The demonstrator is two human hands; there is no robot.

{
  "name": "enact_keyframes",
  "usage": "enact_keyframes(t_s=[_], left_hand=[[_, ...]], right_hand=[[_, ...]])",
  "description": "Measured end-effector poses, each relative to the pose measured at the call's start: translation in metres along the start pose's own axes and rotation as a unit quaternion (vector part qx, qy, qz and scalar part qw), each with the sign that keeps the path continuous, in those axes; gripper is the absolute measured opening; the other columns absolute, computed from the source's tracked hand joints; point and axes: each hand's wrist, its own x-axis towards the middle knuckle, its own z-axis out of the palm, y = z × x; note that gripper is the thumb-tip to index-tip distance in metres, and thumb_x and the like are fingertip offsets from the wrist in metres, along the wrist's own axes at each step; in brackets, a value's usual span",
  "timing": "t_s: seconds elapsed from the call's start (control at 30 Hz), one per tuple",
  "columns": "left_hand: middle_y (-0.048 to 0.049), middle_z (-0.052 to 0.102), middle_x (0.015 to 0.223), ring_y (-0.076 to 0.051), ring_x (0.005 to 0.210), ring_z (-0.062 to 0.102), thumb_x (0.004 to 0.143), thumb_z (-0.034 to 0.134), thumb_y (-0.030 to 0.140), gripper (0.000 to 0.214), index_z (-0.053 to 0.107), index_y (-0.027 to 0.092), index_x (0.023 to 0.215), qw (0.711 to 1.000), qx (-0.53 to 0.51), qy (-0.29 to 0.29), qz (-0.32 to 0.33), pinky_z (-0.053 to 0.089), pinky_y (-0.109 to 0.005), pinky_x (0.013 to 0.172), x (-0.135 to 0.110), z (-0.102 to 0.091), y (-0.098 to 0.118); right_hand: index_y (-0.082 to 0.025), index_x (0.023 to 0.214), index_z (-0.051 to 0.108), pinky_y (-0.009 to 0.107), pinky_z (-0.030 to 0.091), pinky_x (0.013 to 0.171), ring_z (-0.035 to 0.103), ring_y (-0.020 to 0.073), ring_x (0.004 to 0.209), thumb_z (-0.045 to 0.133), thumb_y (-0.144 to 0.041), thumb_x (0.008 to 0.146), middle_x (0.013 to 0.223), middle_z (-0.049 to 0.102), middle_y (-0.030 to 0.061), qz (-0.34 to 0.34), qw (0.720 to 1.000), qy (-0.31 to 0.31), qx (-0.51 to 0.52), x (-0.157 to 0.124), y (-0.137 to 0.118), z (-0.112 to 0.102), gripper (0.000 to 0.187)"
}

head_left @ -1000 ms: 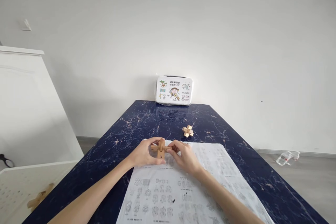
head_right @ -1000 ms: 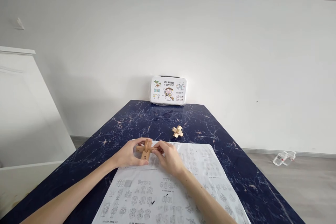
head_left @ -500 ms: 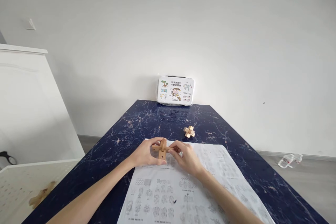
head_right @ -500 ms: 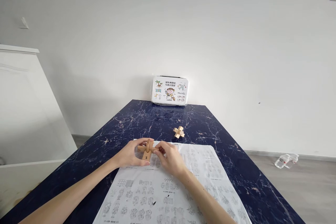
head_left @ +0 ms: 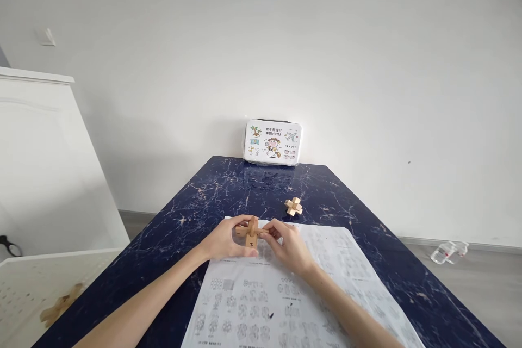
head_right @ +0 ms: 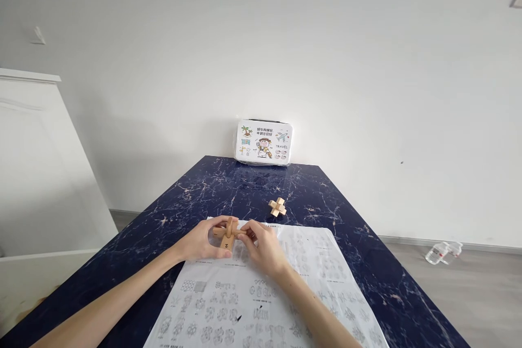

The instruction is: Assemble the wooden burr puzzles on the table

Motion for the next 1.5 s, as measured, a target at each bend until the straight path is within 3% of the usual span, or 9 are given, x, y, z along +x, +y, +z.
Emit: enact_keyframes(t_s=[0.23, 0.33, 0.43, 0.57, 0.7, 1.17, 1.37, 1.5], left_hand=[[-0.0073, 0.07, 0.128, -0.032, 0.114, 0.068, 0.064, 0.089, 0.048, 0.077, 0.061, 0.027, 0.133, 0.999, 0.034, 0.034, -0.024, 0.054, -0.044, 0.1, -0.002, 0.004, 0.01], [-0.0076, 0.069, 0.128, -0.032, 0.113, 0.068, 0.063, 0.089, 0.049, 0.077, 0.063, 0.027, 0.132, 0.995, 0.067, 0.072, -0.011, 0.055, -0.044, 0.097, -0.003, 0.011, 0.014], [-0.0061, 0.071, 0.12, -0.03, 0.108, 0.069, 0.063, 0.088, 0.046, 0.071, 0.065, 0.027, 0.128, 0.99, 0.101, 0.101, 0.015, 0.054, -0.042, 0.095, -0.004, 0.019, 0.018], [-0.0038, 0.072, 0.111, -0.027, 0.1, 0.069, 0.063, 0.087, 0.043, 0.065, 0.066, 0.026, 0.123, 0.988, 0.115, 0.097, 0.025, 0.055, -0.038, 0.087, -0.004, 0.028, 0.022], [-0.004, 0.07, 0.11, -0.027, 0.099, 0.067, 0.061, 0.089, 0.045, 0.065, 0.067, 0.025, 0.119, 0.988, 0.117, 0.099, 0.02, 0.054, -0.038, 0.088, -0.003, 0.031, 0.024], [-0.006, 0.067, 0.116, -0.028, 0.103, 0.067, 0.062, 0.089, 0.047, 0.066, 0.065, 0.025, 0.119, 0.993, 0.075, 0.085, 0.026, 0.053, -0.041, 0.089, -0.004, 0.031, 0.019], [-0.008, 0.065, 0.122, -0.031, 0.109, 0.064, 0.06, 0.091, 0.053, 0.081, 0.059, 0.024, 0.128, 0.986, 0.099, 0.126, 0.033, 0.053, -0.043, 0.092, -0.004, 0.035, 0.015], [-0.0075, 0.064, 0.121, -0.03, 0.109, 0.064, 0.059, 0.091, 0.054, 0.084, 0.055, 0.024, 0.13, 0.979, 0.124, 0.153, 0.048, 0.051, -0.045, 0.097, -0.003, 0.033, 0.015]], right_hand=[[-0.023, 0.093, 0.063, 0.031, 0.049, 0.068, 0.062, 0.0183, 0.072, 0.058, -0.031, 0.098, 0.084, 0.07, 0.0028, 0.002, 1.0, -0.019, -0.004, 0.001, 0.007, -0.004, 0.011], [-0.024, 0.107, 0.064, 0.036, 0.052, 0.08, 0.063, 0.0215, 0.086, 0.057, -0.033, 0.099, 0.098, 0.069, 0.006, -0.026, 0.999, 0.0, -0.027, 0.001, 0.002, -0.006, 0.013], [-0.026, 0.125, 0.06, 0.041, 0.051, 0.092, 0.06, 0.0249, 0.105, 0.063, -0.034, 0.096, 0.116, 0.062, 0.0097, -0.06, 0.998, 0.013, -0.034, 0.002, -0.006, -0.006, 0.03], [-0.024, 0.109, 0.064, 0.036, 0.052, 0.08, 0.059, 0.0219, 0.091, 0.057, -0.032, 0.1, 0.1, 0.059, 0.0071, -0.059, 0.998, -0.024, -0.023, 0.001, -0.014, -0.004, 0.014], [-0.022, 0.095, 0.063, 0.035, 0.048, 0.075, 0.055, 0.0213, 0.085, 0.056, -0.032, 0.101, 0.093, 0.059, 0.0058, -0.057, 0.998, -0.022, -0.022, 0.002, -0.013, -0.003, 0.013], [-0.024, 0.106, 0.07, 0.036, 0.051, 0.078, 0.059, 0.0213, 0.086, 0.054, -0.043, 0.101, 0.104, 0.063, 0.0084, -0.025, 0.996, -0.072, 0.036, 0.001, -0.009, -0.012, 0.026], [-0.023, 0.104, 0.069, 0.039, 0.051, 0.087, 0.062, 0.0226, 0.095, 0.056, -0.043, 0.1, 0.107, 0.066, 0.008, -0.019, 0.995, -0.079, 0.055, 0.003, -0.005, -0.017, 0.024], [-0.024, 0.117, 0.065, 0.041, 0.051, 0.098, 0.066, 0.0239, 0.108, 0.063, -0.045, 0.097, 0.115, 0.07, 0.0081, 0.013, 0.983, -0.101, 0.151, 0.003, -0.001, -0.02, 0.029]])
